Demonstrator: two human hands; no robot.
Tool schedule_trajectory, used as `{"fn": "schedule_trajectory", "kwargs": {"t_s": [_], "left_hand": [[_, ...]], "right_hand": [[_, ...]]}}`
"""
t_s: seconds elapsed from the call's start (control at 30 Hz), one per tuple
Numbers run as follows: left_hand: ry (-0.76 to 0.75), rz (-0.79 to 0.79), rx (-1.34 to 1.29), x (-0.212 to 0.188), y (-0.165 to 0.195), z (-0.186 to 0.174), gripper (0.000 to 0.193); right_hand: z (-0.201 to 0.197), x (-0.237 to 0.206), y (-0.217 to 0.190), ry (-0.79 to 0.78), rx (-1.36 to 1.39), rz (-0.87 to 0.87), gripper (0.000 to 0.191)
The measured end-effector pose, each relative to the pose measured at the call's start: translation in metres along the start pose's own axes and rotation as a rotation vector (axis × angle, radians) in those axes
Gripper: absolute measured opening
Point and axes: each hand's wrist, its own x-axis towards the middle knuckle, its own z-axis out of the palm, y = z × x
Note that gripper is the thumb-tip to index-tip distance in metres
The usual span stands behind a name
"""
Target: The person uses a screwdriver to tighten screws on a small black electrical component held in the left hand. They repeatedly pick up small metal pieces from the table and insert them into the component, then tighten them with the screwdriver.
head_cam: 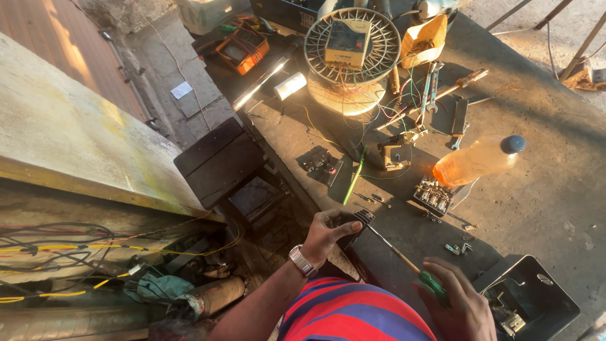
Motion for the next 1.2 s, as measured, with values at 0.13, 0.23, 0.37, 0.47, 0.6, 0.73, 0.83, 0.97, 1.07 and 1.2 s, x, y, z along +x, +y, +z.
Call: {"fn": "schedule_trajectory", "kwargs": {"t_s": [0.13, 0.23, 0.37, 0.47, 0.6, 0.73, 0.83, 0.97, 1.07, 1.2], "left_hand": [[0.012, -0.002, -0.021, -0.001, -0.005, 0.001, 0.047], [0.008, -0.015, -0.028, -0.001, -0.007, 0.002, 0.046], [-0.032, -0.027, -0.038, -0.006, -0.01, 0.007, 0.041], [-0.069, -0.034, 0.017, -0.009, -0.01, 0.01, 0.039], [-0.063, -0.038, -0.005, -0.007, -0.01, 0.01, 0.041], [-0.04, -0.029, -0.018, -0.003, -0.012, 0.013, 0.042], [-0.045, -0.042, -0.016, -0.004, -0.013, 0.014, 0.043], [-0.068, -0.036, 0.045, -0.005, -0.007, 0.015, 0.044], [-0.102, -0.008, 0.086, -0.006, -0.001, 0.016, 0.044], [-0.106, 0.005, 0.072, -0.005, 0.005, 0.019, 0.048]], "right_hand": [[-0.001, -0.002, 0.003, 0.109, -0.002, -0.173, 0.024], [-0.001, -0.007, 0.014, 0.104, -0.014, -0.259, 0.021], [0.001, -0.01, 0.037, -0.167, -0.108, 0.099, 0.024], [0.001, -0.008, 0.05, -0.402, 0.328, 0.485, 0.027], [0.001, -0.007, 0.047, -0.265, 0.254, 0.242, 0.042], [-0.001, -0.014, 0.036, -0.001, -0.011, -0.074, 0.03], [-0.003, -0.019, 0.032, 0.051, -0.093, -0.193, 0.029], [-0.005, -0.013, 0.032, -0.206, -0.026, 0.335, 0.029], [-0.008, -0.005, 0.03, -0.263, 0.36, 0.414, 0.032], [-0.011, -0.009, 0.022, 0.039, 0.097, -0.156, 0.031]]}}
